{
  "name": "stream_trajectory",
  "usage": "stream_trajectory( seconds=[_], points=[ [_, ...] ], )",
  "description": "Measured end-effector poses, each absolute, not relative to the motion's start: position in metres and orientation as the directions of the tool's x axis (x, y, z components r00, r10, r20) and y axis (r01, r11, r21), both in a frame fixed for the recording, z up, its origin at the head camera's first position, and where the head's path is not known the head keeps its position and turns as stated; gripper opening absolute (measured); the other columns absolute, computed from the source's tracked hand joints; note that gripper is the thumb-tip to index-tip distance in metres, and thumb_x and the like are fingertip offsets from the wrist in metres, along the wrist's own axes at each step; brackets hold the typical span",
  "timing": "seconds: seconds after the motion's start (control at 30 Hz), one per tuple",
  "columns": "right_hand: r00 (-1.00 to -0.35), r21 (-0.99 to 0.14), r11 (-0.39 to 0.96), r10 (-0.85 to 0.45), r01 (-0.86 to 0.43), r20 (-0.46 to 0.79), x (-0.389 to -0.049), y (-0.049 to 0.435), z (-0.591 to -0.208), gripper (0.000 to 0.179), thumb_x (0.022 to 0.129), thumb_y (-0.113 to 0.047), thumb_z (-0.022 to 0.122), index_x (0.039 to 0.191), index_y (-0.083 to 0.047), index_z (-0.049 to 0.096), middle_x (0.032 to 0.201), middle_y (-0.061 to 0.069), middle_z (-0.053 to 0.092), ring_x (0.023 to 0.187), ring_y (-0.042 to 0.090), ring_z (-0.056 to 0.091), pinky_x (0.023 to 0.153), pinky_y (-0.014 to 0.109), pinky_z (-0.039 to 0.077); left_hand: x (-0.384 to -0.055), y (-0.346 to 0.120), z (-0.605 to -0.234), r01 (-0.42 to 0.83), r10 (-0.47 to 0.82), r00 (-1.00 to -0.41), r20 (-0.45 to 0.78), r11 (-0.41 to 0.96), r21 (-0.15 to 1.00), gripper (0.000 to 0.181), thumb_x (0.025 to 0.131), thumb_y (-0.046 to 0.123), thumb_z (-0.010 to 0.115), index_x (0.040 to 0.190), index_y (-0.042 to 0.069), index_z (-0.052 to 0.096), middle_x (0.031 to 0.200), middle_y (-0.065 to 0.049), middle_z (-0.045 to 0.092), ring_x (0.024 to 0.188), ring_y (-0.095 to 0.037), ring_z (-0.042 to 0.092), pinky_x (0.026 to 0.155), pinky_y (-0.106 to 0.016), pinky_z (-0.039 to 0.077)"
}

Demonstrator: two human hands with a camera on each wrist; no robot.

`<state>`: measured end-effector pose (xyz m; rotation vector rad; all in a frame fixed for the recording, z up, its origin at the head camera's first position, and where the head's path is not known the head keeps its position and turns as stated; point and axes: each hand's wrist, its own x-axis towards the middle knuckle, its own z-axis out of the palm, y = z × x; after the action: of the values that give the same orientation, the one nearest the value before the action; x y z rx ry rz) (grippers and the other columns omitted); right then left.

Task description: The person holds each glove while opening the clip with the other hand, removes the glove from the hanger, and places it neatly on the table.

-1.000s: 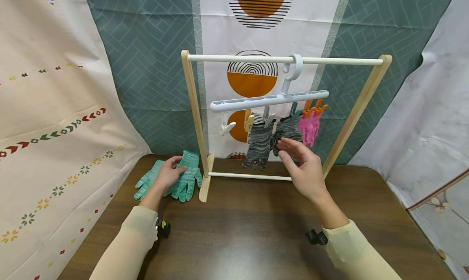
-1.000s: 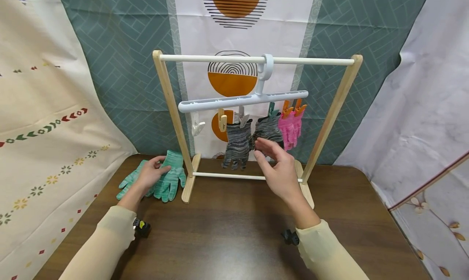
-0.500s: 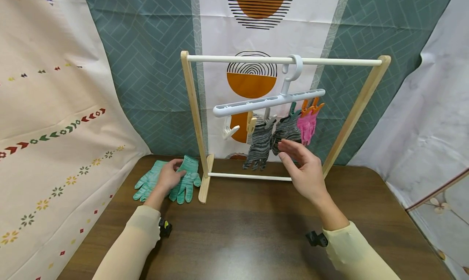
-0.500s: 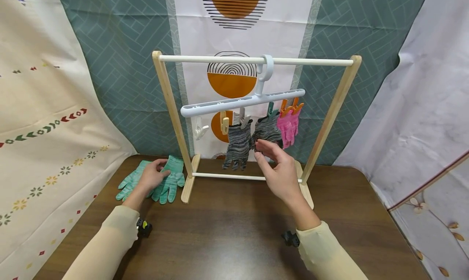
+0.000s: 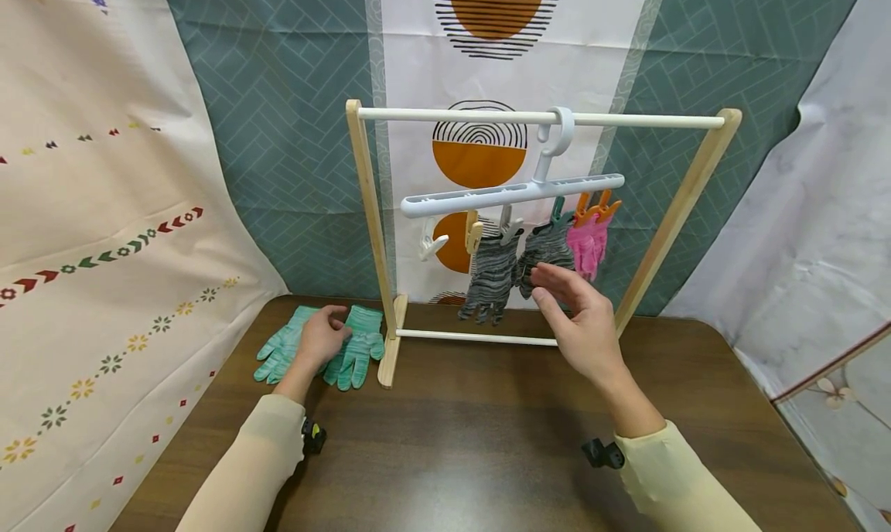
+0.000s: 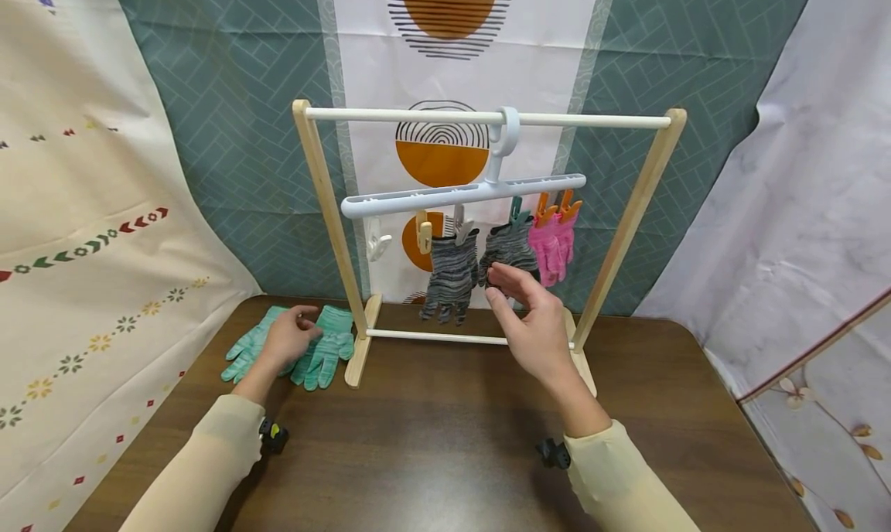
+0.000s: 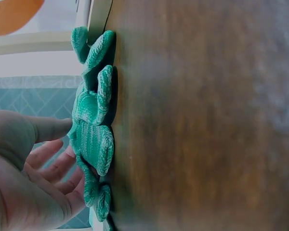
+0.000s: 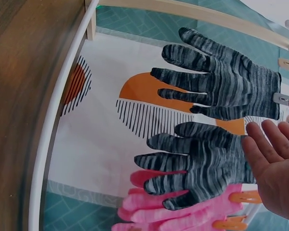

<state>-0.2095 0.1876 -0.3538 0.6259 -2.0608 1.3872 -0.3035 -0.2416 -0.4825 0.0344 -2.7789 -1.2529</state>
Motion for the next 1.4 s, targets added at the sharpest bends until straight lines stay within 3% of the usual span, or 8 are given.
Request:
stream_trajectory(
  seconds=[0.47, 0.7, 1.13, 1.4],
  points=[
    [-0.725, -0.656, 0.376, -0.067, -0.655, 0.685, -0.211, 0.191, -0.346, 0.039, 0.102, -0.002, 0.069, 0.14, 0.006, 0.063, 0.133, 0.013, 0.072, 0.121, 0.026, 0.069, 0.103, 0.022, 0.051, -0.293, -0.24, -0.483, -0.006, -0.076, -0.995, 0.062, 0.675, 0.738, 0.049, 0.105, 0.008, 0.067, 0.15, -0.003, 0.052, 0.118, -0.025, 0.065, 0.104, -0.041, 0.063, 0.085, -0.053, 0.052],
    [-0.728, -0.659, 0.373, -0.069, -0.653, 0.682, -0.21, 0.193, -0.343, 0.04, 0.102, -0.002, 0.07, 0.141, 0.005, 0.062, 0.134, 0.016, 0.071, 0.12, 0.032, 0.069, 0.101, 0.019, 0.051, -0.289, -0.242, -0.482, 0.008, -0.081, -0.993, 0.084, 0.67, 0.742, 0.05, 0.104, 0.009, 0.067, 0.15, -0.004, 0.052, 0.119, -0.025, 0.064, 0.104, -0.042, 0.062, 0.085, -0.054, 0.052],
    [-0.728, -0.661, 0.361, -0.079, -0.658, 0.681, -0.213, 0.195, -0.337, 0.044, 0.102, -0.002, 0.07, 0.144, 0.003, 0.06, 0.137, 0.021, 0.068, 0.124, 0.033, 0.067, 0.105, 0.028, 0.052, -0.278, -0.243, -0.466, 0.024, -0.081, -0.992, 0.093, 0.613, 0.79, 0.058, 0.107, 0.012, 0.063, 0.159, -0.001, 0.04, 0.138, -0.03, 0.054, 0.113, -0.043, 0.059, 0.079, -0.048, 0.048],
    [-0.723, -0.647, 0.38, -0.091, -0.661, 0.685, -0.214, 0.197, -0.332, 0.045, 0.102, -0.004, 0.071, 0.145, 0.001, 0.06, 0.139, 0.02, 0.067, 0.126, 0.031, 0.066, 0.106, 0.023, 0.05, -0.272, -0.239, -0.456, 0.066, -0.089, -0.985, 0.149, 0.6, 0.797, 0.059, 0.107, 0.014, 0.065, 0.16, 0.002, 0.04, 0.145, -0.03, 0.052, 0.121, -0.045, 0.057, 0.091, -0.056, 0.05]
  ],
)
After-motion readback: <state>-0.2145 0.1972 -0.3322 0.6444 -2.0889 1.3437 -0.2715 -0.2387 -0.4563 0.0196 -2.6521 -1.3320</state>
